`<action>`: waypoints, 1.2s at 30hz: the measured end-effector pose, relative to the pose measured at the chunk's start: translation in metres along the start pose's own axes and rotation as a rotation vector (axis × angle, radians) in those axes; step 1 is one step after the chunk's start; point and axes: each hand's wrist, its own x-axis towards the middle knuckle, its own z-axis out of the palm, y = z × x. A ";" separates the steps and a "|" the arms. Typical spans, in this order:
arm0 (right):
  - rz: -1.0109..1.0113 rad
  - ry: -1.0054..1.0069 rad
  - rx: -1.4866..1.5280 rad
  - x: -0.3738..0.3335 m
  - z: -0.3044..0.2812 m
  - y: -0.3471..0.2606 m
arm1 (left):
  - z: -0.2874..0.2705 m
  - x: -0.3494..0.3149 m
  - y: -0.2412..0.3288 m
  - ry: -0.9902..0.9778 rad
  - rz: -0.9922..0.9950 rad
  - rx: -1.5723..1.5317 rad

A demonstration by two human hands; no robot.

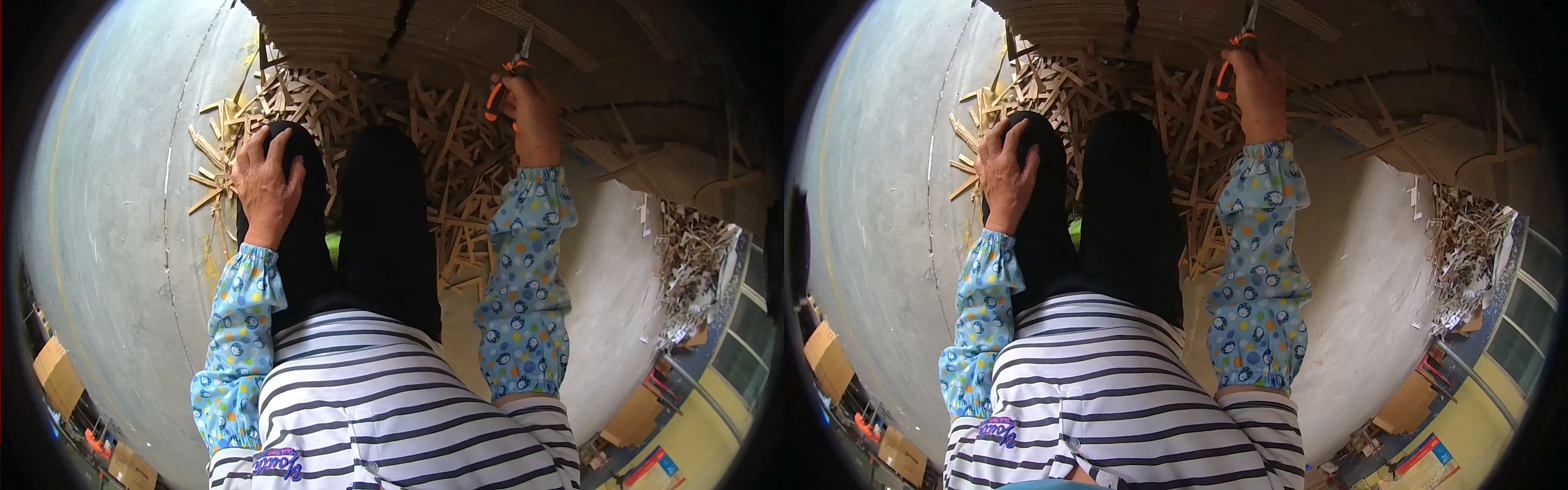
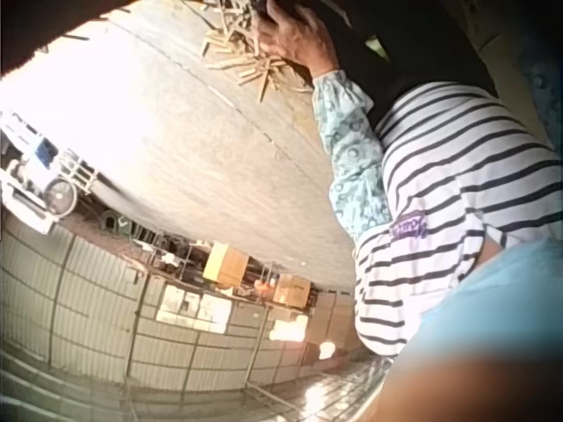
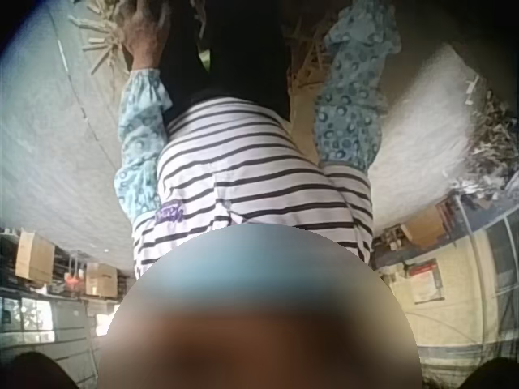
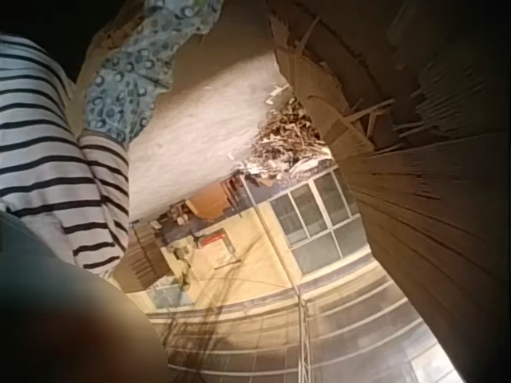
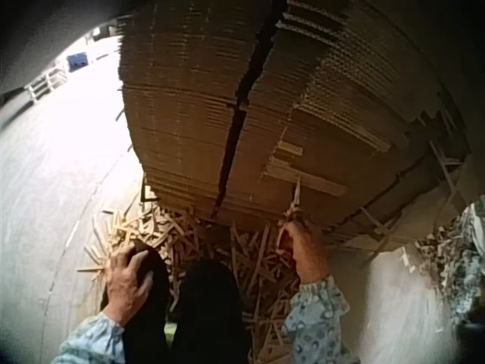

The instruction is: Removing straps from a large stack of corrugated cardboard sheets using pliers.

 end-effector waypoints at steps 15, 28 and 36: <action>0.397 -0.078 -0.193 -0.141 -0.031 0.177 | -0.001 -0.002 0.005 0.016 0.059 0.010; 0.001 -0.136 0.337 -0.007 -0.021 -0.015 | 0.003 -0.003 -0.013 0.023 0.019 0.033; 0.175 -0.348 -0.216 -0.068 0.015 0.074 | 0.003 -0.002 -0.011 0.049 0.030 0.035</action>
